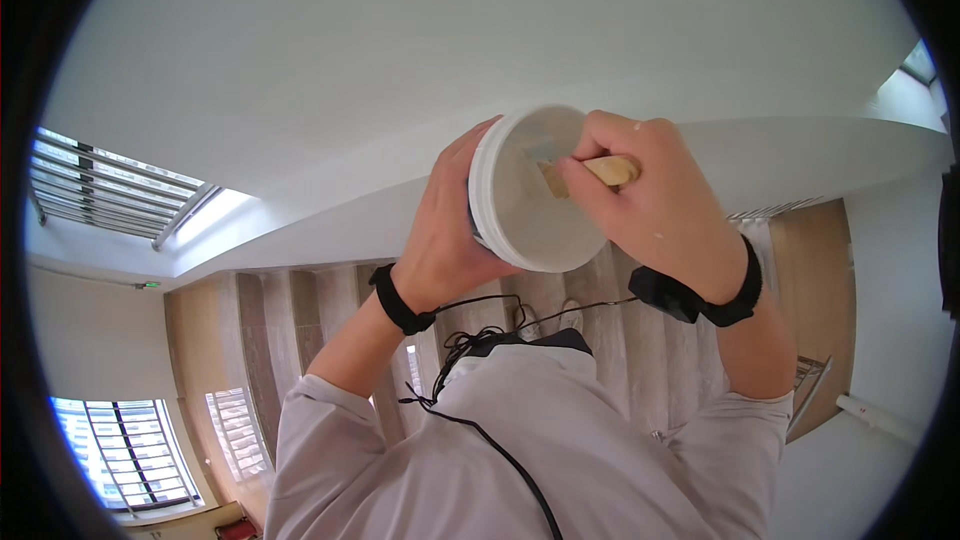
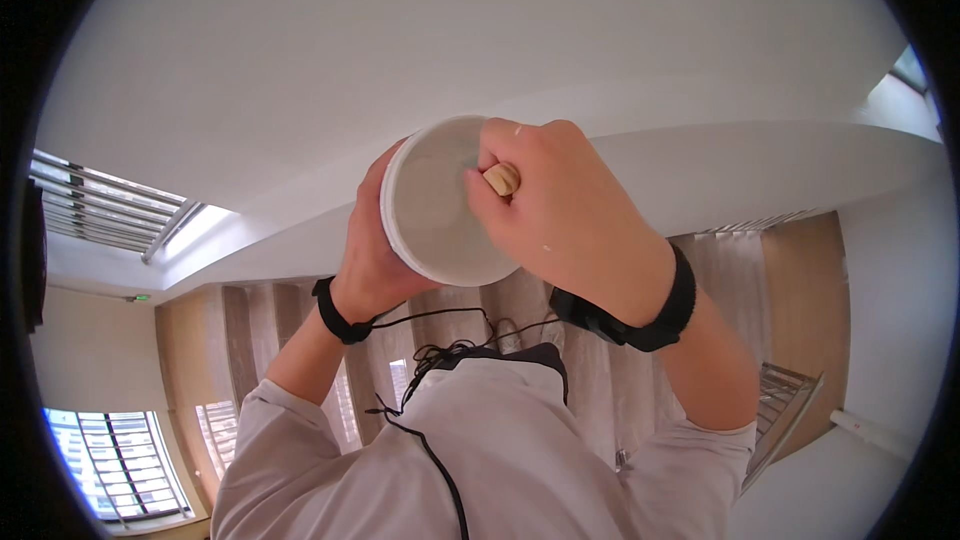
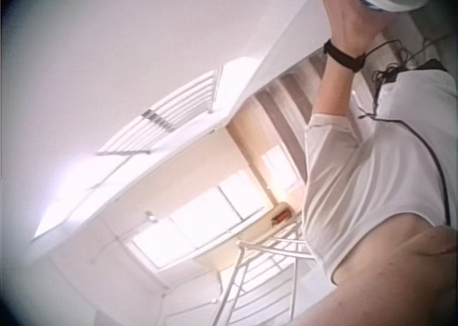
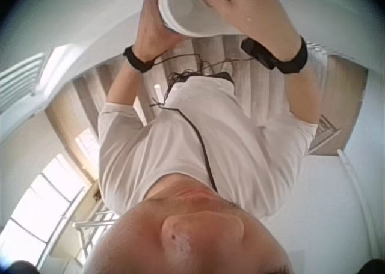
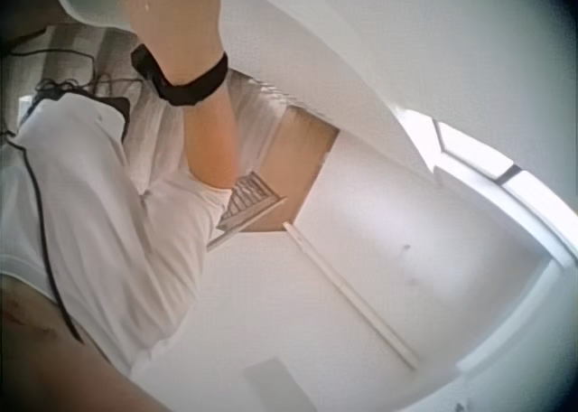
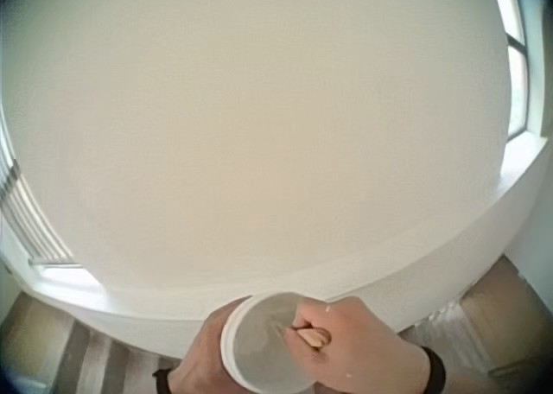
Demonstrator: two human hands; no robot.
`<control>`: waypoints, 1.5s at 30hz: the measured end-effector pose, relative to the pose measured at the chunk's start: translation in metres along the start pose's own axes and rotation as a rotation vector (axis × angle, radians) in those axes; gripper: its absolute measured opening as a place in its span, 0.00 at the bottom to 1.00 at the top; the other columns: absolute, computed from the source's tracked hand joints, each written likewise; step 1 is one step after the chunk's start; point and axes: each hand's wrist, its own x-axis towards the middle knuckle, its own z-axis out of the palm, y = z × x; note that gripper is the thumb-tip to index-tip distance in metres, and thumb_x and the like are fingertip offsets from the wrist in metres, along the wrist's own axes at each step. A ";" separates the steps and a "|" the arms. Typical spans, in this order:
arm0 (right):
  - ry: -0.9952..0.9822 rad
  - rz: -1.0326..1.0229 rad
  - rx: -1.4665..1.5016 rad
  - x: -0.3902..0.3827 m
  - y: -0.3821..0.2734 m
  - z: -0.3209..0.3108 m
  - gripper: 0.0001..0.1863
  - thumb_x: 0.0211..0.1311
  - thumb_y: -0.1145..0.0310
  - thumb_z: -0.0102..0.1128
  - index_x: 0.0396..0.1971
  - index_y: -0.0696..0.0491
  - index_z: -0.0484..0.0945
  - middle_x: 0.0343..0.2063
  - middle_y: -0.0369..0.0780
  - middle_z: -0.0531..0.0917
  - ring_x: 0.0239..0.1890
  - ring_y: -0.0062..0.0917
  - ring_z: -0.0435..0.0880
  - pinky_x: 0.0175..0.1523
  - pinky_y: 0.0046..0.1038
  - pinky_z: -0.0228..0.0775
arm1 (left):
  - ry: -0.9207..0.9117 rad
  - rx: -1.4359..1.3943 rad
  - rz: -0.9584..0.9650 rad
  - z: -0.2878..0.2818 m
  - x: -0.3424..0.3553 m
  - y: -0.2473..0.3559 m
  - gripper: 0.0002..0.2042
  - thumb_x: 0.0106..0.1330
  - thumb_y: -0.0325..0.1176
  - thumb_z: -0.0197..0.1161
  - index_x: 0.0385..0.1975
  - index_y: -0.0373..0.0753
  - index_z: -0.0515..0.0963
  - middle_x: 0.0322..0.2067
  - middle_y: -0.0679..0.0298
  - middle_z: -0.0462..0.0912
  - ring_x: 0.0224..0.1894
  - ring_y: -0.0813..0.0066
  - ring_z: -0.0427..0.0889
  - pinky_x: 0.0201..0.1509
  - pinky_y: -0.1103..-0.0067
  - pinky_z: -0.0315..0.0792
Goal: Painting the ceiling and upper wall edge above a staircase with a brush.
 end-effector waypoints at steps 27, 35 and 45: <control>0.260 0.157 0.187 -0.027 -0.005 -0.006 0.08 0.66 0.79 0.61 0.27 0.57 0.73 0.15 0.38 0.78 0.15 0.19 0.75 0.22 0.23 0.63 | 0.313 0.060 0.291 0.042 0.023 -0.016 0.54 0.49 0.41 0.87 0.74 0.37 0.57 0.71 0.42 0.65 0.73 0.48 0.69 0.73 0.60 0.69; 0.248 0.114 0.169 -0.011 -0.004 -0.028 0.08 0.64 0.80 0.61 0.27 0.58 0.72 0.15 0.41 0.78 0.14 0.25 0.77 0.22 0.26 0.65 | 0.355 -0.016 0.138 0.055 0.033 -0.017 0.45 0.48 0.37 0.86 0.68 0.37 0.69 0.71 0.47 0.66 0.70 0.44 0.71 0.77 0.52 0.60; 0.659 -0.105 0.542 -0.002 0.016 -0.143 0.08 0.73 0.72 0.61 0.33 0.58 0.77 0.23 0.40 0.83 0.17 0.20 0.79 0.20 0.22 0.66 | 0.175 -0.264 -0.220 0.023 0.052 0.007 0.45 0.40 0.32 0.87 0.64 0.35 0.72 0.62 0.49 0.75 0.65 0.47 0.73 0.69 0.61 0.68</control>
